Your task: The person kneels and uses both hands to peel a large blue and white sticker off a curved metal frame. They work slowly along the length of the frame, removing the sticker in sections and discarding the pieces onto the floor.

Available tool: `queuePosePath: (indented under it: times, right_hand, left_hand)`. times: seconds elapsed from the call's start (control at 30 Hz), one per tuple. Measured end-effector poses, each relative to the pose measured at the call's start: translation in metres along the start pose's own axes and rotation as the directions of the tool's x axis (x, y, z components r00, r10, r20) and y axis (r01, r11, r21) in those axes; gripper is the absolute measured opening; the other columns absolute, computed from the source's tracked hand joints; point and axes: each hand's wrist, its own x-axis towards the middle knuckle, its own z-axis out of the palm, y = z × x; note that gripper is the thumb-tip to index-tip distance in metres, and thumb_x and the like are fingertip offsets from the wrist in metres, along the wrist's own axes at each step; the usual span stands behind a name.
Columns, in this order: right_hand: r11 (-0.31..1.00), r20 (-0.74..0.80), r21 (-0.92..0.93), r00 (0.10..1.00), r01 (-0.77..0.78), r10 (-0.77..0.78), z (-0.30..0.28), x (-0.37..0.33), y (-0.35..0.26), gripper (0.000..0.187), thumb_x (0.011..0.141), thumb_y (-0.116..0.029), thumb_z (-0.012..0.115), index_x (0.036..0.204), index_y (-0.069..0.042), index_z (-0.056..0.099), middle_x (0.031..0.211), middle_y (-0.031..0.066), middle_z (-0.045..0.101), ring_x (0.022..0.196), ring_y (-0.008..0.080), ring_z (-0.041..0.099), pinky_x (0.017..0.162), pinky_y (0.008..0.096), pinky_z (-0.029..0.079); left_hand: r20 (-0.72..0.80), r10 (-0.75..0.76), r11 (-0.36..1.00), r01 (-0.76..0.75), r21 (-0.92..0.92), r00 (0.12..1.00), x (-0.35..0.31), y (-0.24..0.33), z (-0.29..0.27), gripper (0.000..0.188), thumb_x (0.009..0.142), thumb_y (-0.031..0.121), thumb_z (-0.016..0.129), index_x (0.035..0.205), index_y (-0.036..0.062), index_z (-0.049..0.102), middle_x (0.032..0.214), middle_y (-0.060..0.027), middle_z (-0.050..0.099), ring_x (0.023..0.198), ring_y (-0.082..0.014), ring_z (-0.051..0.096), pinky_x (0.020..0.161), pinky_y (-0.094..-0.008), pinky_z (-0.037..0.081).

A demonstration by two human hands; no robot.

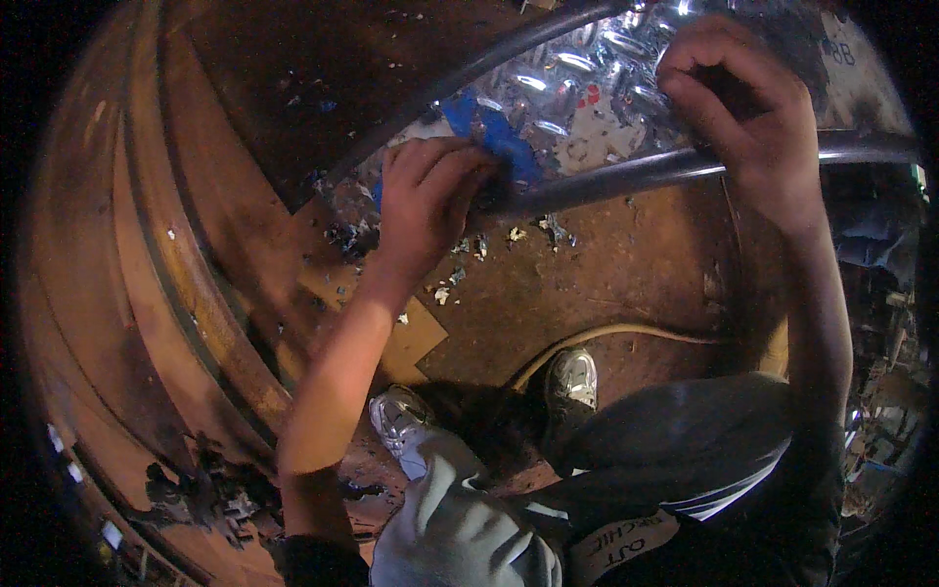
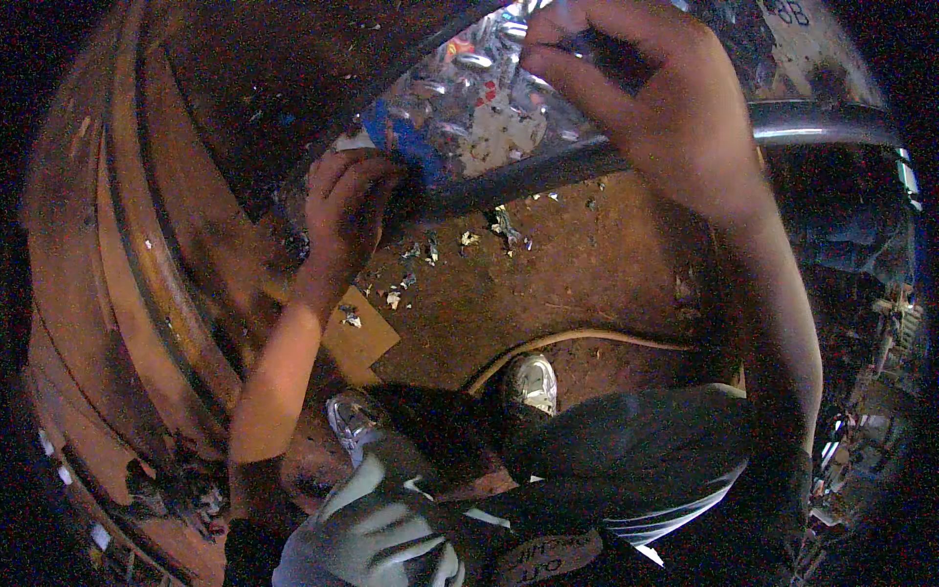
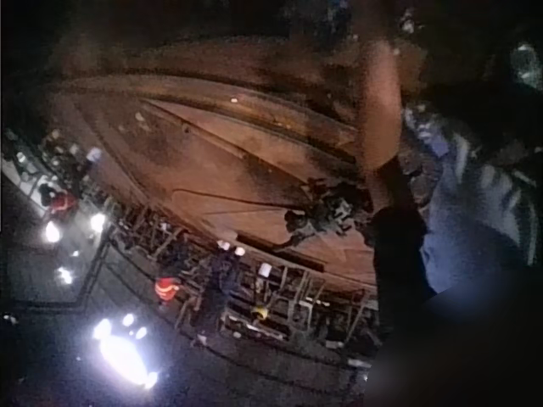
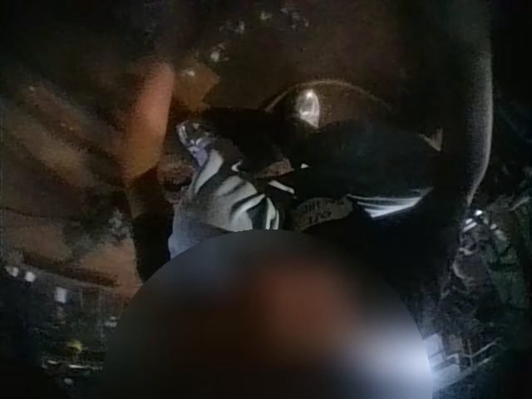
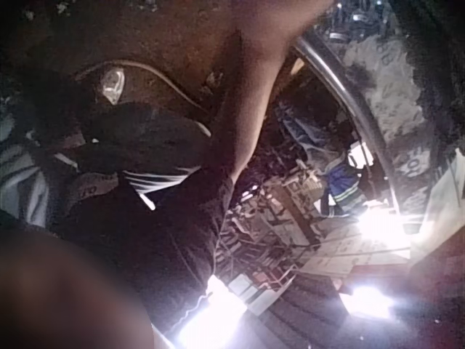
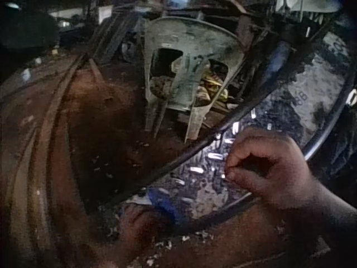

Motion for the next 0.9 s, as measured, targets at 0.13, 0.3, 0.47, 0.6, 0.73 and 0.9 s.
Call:
queuePosePath:
  times: [0.13, 0.3, 0.47, 0.6, 0.73, 0.9]
  right_hand:
    - [0.998, 0.015, -0.062, 0.999, 0.029, -0.028, 0.001, -0.001, 0.002, 0.009, 0.085, 0.004, 0.066, 0.091, 0.0, 0.062, 0.094, 0.0045, 0.058, 0.089, 0.0127, 0.056, 0.08, 0.0248, 0.044]
    - [0.999, 0.036, -0.009, 0.998, 0.043, -0.043, 0.0, 0.001, 0.002, 0.009, 0.085, 0.004, 0.066, 0.092, 0.0, 0.062, 0.095, 0.0045, 0.059, 0.09, 0.0129, 0.057, 0.08, 0.0255, 0.044]
    - [0.985, 0.05, -0.142, 0.995, 0.098, -0.091, -0.001, 0.001, -0.002, 0.009, 0.084, 0.004, 0.066, 0.091, -0.001, 0.062, 0.095, 0.0042, 0.059, 0.088, 0.0132, 0.057, 0.079, 0.0253, 0.044]
    - [0.996, 0.023, -0.085, 1.0, -0.009, 0.011, 0.002, 0.001, -0.008, 0.009, 0.084, 0.004, 0.066, 0.091, -0.001, 0.062, 0.095, 0.0046, 0.059, 0.089, 0.0139, 0.057, 0.079, 0.0257, 0.044]
    - [0.992, 0.021, -0.103, 0.997, -0.073, 0.076, -0.002, 0.003, -0.013, 0.007, 0.083, -0.003, 0.072, 0.086, -0.001, 0.066, 0.087, 0.0074, 0.063, 0.08, 0.0174, 0.063, 0.069, 0.0326, 0.05]
    - [0.994, 0.046, -0.108, 0.998, -0.025, 0.03, -0.004, 0.007, -0.01, 0.008, 0.083, -0.003, 0.073, 0.086, -0.002, 0.066, 0.086, 0.007, 0.063, 0.08, 0.017, 0.063, 0.069, 0.0316, 0.051]
  left_hand:
    - [-0.008, -0.097, 0.995, 0.097, -0.019, 0.995, 0.006, 0.009, -0.002, 0.03, 0.076, 0.011, 0.073, 0.104, 0.0205, 0.071, 0.102, -0.0021, 0.066, 0.089, -0.0223, 0.06, 0.085, -0.039, 0.04]
    - [0.116, 0.092, 0.987, -0.106, 0.118, 0.989, 0.018, 0.013, -0.005, 0.035, 0.072, 0.017, 0.076, 0.106, 0.0268, 0.073, 0.105, 0.0026, 0.066, 0.091, -0.0206, 0.06, 0.084, -0.039, 0.042]
    - [0.17, 0.25, 0.941, -0.281, 0.187, 0.953, 0.027, 0.007, -0.005, 0.032, 0.071, 0.022, 0.073, 0.102, 0.0309, 0.073, 0.103, 0.0075, 0.066, 0.088, -0.0167, 0.059, 0.084, -0.0399, 0.041]
    - [0.149, 0.367, 0.884, -0.394, 0.251, 0.918, 0.03, 0.004, -0.007, 0.028, 0.071, 0.024, 0.069, 0.099, 0.0288, 0.071, 0.099, 0.0099, 0.064, 0.085, -0.0124, 0.058, 0.081, -0.0406, 0.039]
    - [0.187, 0.393, 0.867, -0.43, 0.251, 0.9, 0.032, 0.005, -0.006, 0.023, 0.076, 0.024, 0.065, 0.1, 0.0249, 0.066, 0.099, 0.008, 0.061, 0.086, -0.0128, 0.058, 0.083, -0.0445, 0.039]
    - [0.284, 0.328, 0.876, -0.403, 0.267, 0.901, 0.034, 0.004, 0.003, 0.018, 0.081, 0.023, 0.06, 0.099, 0.0217, 0.061, 0.103, 0.0055, 0.059, 0.094, -0.0148, 0.057, 0.083, -0.0503, 0.038]
